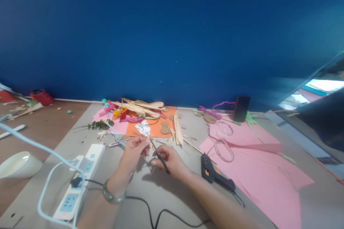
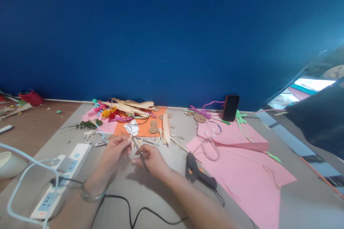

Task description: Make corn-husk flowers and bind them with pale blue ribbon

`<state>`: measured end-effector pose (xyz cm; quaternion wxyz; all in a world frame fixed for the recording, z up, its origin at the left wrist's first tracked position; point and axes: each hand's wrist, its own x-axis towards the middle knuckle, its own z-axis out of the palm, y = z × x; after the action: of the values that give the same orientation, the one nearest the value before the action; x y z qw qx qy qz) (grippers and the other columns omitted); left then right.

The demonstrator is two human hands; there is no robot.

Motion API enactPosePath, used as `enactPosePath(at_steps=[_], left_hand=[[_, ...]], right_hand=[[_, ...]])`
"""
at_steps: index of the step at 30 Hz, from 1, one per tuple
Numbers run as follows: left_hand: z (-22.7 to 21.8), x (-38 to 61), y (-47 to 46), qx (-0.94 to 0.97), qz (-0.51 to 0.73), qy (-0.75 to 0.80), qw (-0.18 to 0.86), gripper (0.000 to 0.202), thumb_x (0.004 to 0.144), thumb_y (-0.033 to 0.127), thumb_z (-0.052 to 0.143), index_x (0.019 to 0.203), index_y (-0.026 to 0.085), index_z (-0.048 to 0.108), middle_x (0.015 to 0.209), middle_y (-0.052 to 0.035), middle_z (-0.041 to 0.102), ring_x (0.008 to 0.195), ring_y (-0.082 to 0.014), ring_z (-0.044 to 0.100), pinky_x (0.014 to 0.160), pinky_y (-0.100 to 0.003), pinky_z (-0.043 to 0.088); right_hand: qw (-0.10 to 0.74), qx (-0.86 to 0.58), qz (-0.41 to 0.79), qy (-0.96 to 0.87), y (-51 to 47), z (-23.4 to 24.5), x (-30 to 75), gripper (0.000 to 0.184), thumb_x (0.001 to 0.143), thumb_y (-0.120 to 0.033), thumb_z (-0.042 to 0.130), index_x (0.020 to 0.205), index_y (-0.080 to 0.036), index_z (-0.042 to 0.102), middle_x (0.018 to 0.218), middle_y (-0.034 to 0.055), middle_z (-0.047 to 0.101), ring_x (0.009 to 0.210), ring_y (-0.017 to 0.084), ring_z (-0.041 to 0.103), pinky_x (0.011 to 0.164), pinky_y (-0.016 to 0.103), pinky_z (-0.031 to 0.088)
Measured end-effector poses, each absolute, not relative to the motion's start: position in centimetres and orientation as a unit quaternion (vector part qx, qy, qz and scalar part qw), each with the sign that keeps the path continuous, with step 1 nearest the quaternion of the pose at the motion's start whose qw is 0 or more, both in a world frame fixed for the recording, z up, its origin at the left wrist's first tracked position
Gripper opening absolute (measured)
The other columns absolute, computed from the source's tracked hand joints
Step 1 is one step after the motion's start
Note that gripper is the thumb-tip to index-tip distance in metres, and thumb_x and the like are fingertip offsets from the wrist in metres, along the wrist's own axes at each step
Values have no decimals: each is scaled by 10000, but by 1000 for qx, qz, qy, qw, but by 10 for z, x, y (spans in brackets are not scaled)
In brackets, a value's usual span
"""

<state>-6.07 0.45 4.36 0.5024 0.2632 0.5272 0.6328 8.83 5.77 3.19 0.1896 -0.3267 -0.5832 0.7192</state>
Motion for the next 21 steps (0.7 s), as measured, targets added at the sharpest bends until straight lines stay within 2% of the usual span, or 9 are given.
enactPosePath(at_steps=[6,17,21], left_hand=[[42,-61,5,263,633,526,504,299,668,373,715,541,159,550,423,41,518,394,-65,444,428,-191,320],[45,-61,4,272,629,523,506,281,675,361,718,552,152,575,422,32,534,393,-65,445,426,-189,323],[45,-62,4,272,631,523,504,283,680,358,720,554,149,576,424,31,536,389,-60,442,419,-180,320]], right_hand=[[190,-326,722,-579,57,32,88,503,494,-484,837,759,-177,539,467,-78,511,411,95,506,404,191,351],[180,-321,714,-596,59,33,91,474,539,-498,812,759,-174,545,428,-81,486,381,94,487,395,195,345],[181,-321,710,-600,59,33,92,473,546,-509,805,761,-171,552,433,-81,483,374,82,453,381,188,310]])
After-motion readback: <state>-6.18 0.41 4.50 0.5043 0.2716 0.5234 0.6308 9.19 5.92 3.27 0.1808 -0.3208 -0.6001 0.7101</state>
